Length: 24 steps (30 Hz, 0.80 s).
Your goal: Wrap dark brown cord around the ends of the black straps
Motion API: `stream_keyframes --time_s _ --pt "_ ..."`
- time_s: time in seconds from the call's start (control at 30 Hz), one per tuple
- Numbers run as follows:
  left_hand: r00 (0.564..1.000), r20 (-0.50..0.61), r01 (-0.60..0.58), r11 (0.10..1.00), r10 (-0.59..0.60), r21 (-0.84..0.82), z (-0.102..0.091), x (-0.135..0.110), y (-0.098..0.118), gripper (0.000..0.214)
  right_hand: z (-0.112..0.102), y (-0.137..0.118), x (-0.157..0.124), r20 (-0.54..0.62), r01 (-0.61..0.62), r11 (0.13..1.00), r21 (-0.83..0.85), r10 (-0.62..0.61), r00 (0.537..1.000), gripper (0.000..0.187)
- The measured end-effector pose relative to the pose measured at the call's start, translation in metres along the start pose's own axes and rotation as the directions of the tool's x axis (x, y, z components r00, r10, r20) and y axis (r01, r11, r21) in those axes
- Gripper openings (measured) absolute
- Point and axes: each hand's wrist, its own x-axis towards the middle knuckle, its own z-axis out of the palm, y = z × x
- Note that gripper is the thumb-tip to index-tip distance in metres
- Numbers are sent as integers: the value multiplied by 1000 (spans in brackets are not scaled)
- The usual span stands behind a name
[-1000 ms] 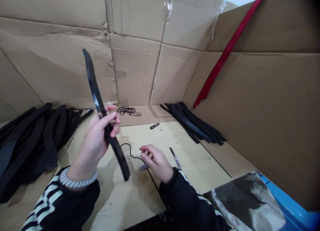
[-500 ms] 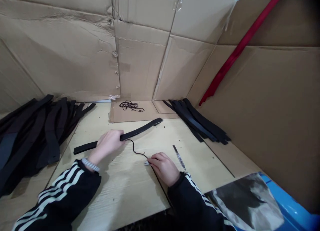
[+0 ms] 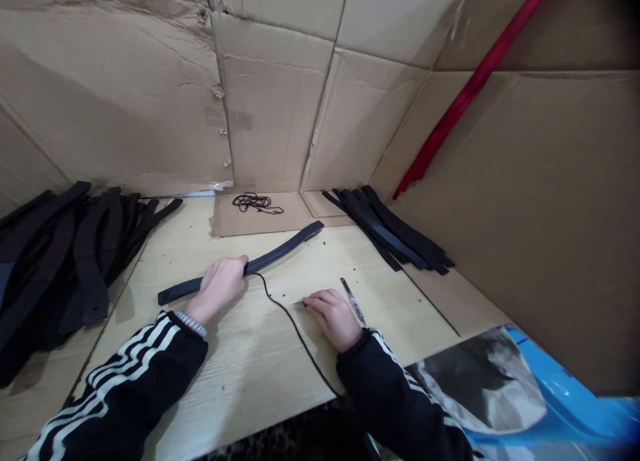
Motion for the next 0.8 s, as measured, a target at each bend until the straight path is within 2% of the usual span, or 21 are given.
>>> stream_keyframes --time_s 0.1,0.23,0.37,0.43,0.53,0.57,0.6,0.63,0.67,0.7,0.73,0.8 --pt "999 -10 -48 995 48 -82 -7 0 -2 15 -10 18 1 -15 -94 995 28 95 995 23" --pt "991 -48 -129 959 121 -252 -29 -10 7 7 -21 33 4 -16 -195 969 153 200 980 18" --pt "967 -60 -250 870 249 -425 -55 -33 37 7 -31 16 12 -23 -269 878 395 302 953 23" --pt "955 -58 -283 831 292 -480 -63 -44 56 8 -40 -5 17 38 -277 788 550 308 951 31" --pt "946 -69 -305 797 317 -522 -67 -53 82 7 -58 -37 27 175 -276 614 740 220 960 39" --pt "944 -78 -310 783 320 -539 -67 -55 89 6 -64 -45 31 230 -292 513 807 182 956 38" --pt "942 -90 -316 768 322 -558 -68 -56 96 5 -70 -51 34 295 -327 358 874 144 945 36" --pt "940 -106 -322 749 323 -579 -69 -56 101 4 -76 -56 37 342 -359 239 902 112 933 34" --pt "939 -126 -329 732 320 -597 -70 -56 105 3 -80 -59 40 374 -384 148 911 92 923 32" --pt "938 -153 -339 720 312 -606 -72 -56 108 2 -84 -60 42 392 -399 104 911 85 916 30" --pt "936 -185 -349 715 301 -605 -75 -57 111 3 -88 -60 44 387 -395 117 911 90 918 27" --pt "929 -253 -370 714 271 -594 -80 -57 114 4 -94 -59 49 328 -340 205 918 92 940 24"
